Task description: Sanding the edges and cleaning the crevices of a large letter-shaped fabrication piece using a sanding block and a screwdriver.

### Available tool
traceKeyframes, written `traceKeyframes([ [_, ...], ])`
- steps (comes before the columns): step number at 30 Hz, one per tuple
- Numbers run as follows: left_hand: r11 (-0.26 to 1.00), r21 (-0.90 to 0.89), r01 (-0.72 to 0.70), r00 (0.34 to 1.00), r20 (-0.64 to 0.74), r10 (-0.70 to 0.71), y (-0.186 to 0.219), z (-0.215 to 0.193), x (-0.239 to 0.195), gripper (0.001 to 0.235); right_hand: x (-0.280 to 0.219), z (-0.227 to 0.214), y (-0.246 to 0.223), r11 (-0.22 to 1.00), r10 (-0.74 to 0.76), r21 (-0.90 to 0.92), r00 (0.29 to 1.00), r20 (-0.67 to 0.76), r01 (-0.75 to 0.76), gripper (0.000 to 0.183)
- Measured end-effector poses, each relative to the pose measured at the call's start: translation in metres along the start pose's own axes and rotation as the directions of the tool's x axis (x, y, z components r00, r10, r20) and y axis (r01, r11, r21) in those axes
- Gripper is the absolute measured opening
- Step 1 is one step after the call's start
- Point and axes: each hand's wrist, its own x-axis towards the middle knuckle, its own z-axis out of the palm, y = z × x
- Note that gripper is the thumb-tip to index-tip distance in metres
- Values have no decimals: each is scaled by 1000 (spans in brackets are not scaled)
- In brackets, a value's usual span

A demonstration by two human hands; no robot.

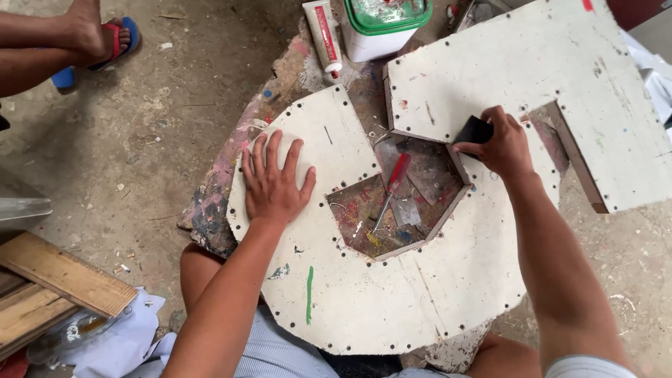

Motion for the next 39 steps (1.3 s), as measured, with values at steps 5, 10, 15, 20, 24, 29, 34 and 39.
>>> traceKeyframes([
  [5,1000,0,8,1000,16,-8,1,-5,1,51,48,38,-44,929,-369,-77,917,-153,361,81],
  [10,1000,5,-8,1000,4,8,2,-4,-2,51,59,36,-74,802,-570,-315,809,-144,508,73],
  [15,1000,5,-9,1000,9,9,-1,-4,7,50,56,13,-50,690,-615,-496,789,-16,528,64],
  [20,1000,13,4,999,35,-5,1,-3,0,52,59,17,-80,730,-570,-479,821,-34,487,63],
  [24,1000,15,-3,1000,18,3,-1,0,1,52,88,36,-145,741,-630,-404,763,-145,536,62],
  [29,1000,-10,4,999,34,-4,0,-4,1,51,57,11,-80,699,-619,-474,785,-26,535,62],
  [34,1000,-13,1,999,38,0,2,-2,-3,52,47,-1,-81,643,-608,-559,793,42,523,55],
  [39,1000,-8,6,999,44,-5,1,-5,1,52,89,27,-140,586,-697,-528,715,58,614,55],
])
